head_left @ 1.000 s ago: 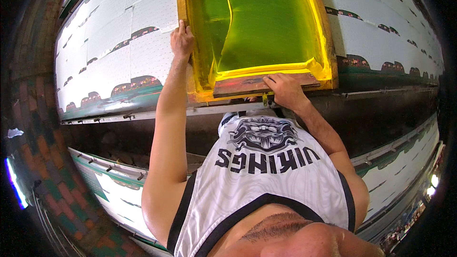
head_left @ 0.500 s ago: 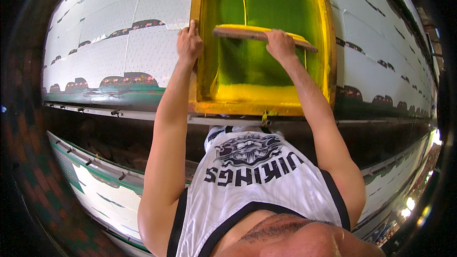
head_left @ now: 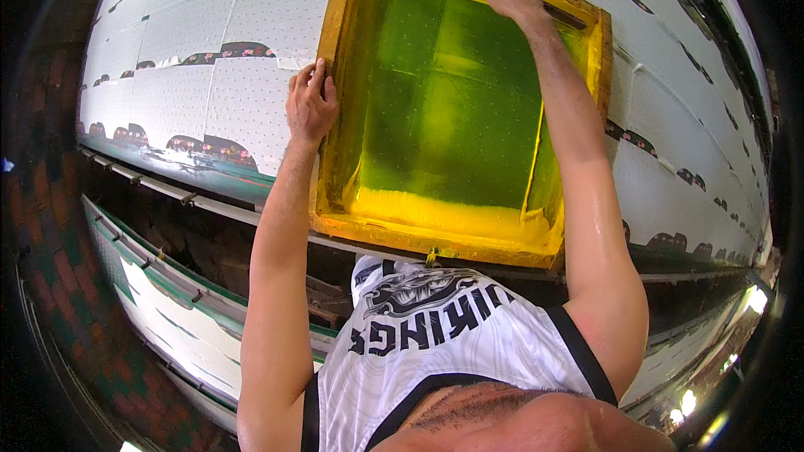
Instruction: The person holds a wooden screen printing frame with a green mesh and uses a squeegee to spread yellow ink across the surface. The person repeatedly pulls the squeegee from top to bottom, repositions the frame, and continues spreading the ink evenly.
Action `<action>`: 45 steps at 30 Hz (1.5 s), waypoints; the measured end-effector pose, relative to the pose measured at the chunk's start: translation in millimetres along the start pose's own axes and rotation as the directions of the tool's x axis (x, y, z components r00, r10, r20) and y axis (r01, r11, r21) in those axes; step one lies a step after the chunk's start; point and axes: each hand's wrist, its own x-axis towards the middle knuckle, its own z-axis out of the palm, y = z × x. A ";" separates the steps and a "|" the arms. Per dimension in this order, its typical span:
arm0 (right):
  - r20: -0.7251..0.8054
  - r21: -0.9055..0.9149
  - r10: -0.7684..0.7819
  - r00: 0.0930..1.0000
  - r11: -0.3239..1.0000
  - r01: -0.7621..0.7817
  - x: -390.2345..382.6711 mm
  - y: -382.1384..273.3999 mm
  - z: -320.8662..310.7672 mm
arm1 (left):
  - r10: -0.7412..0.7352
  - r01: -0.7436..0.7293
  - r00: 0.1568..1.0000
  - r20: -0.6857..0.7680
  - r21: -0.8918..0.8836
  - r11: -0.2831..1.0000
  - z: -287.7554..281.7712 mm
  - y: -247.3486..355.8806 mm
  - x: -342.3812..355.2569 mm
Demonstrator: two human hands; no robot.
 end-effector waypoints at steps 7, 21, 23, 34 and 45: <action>0.022 0.016 0.064 0.998 0.998 -0.064 30.7 31.4 14.9 | 0.033 -0.033 0.999 -0.006 0.032 0.999 -1.6 0.4 4.6; 0.261 0.088 -0.037 0.965 0.996 0.014 -153.2 -48.5 -1.4 | 0.048 -0.048 0.999 -0.022 -0.035 0.998 12.4 -12.4 3.0; 0.261 0.128 -0.025 0.965 0.992 -0.009 -219.8 -72.1 4.7 | 0.046 -0.045 0.999 0.006 -0.061 0.997 12.1 -12.4 5.9; -0.080 0.240 0.002 0.997 0.971 0.018 -455.8 -178.7 37.5 | 0.027 -0.027 0.995 0.093 0.000 1.000 14.1 -14.1 3.4; 0.198 0.200 -0.045 0.979 0.980 0.004 -461.8 -168.8 26.1 | -0.101 0.090 0.985 0.138 0.084 0.992 4.6 15.7 -7.1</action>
